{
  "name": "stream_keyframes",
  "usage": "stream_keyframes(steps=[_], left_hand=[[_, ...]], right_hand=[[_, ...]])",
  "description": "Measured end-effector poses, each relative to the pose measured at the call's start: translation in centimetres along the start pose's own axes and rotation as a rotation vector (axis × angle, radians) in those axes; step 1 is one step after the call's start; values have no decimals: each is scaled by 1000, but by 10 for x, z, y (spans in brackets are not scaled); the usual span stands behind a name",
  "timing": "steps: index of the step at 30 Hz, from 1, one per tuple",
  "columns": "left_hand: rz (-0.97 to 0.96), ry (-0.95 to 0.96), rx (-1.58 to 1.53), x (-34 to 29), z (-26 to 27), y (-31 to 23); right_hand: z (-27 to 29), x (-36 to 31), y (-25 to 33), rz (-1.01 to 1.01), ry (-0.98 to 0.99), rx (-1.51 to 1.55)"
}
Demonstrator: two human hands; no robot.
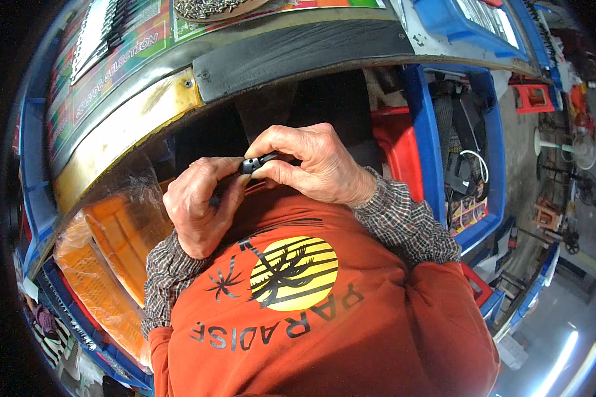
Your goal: The person assembles small mechanical components by inserting metal pins into plastic housings by hand at a workbench, creating assembled components.
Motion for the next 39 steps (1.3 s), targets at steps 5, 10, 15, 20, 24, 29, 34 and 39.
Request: stream_keyframes(steps=[5, 10, 15, 20, 24, 29, 34, 39], left_hand=[[8, 11, 8, 5, 5, -4], [-35, -4, 38, 17, 13, -6], [-30, -3, 73, 29, 26, -8], [2, -57, 114, 35, 39, -7], [33, -53, 153, 35, 46, 0], [66, -73, 187, 34, 52, 5], [116, -46, 184, 33, 54, 7], [140, -33, 180, 32, 52, 8]], right_hand=[[2, 2, 5, -14, -17, -21], [12, 16, 29, 104, -6, -247], [40, 35, 59, 124, -158, -381], [55, 63, 72, 358, -380, -746], [62, 82, 70, 466, -453, -1012], [67, 94, 62, 437, -479, -1065], [70, 97, 56, 381, -480, -1110], [69, 97, 56, 388, -459, -1085]])
Point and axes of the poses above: each hand's wrist, its own x-axis towards the middle knuckle, its own z-axis out of the back of the hand, y = z × x, the point moved 6 cm from there along x, towards the middle knuckle, and after that the axes turned 6 degrees about -z, right-handed, at the moved point
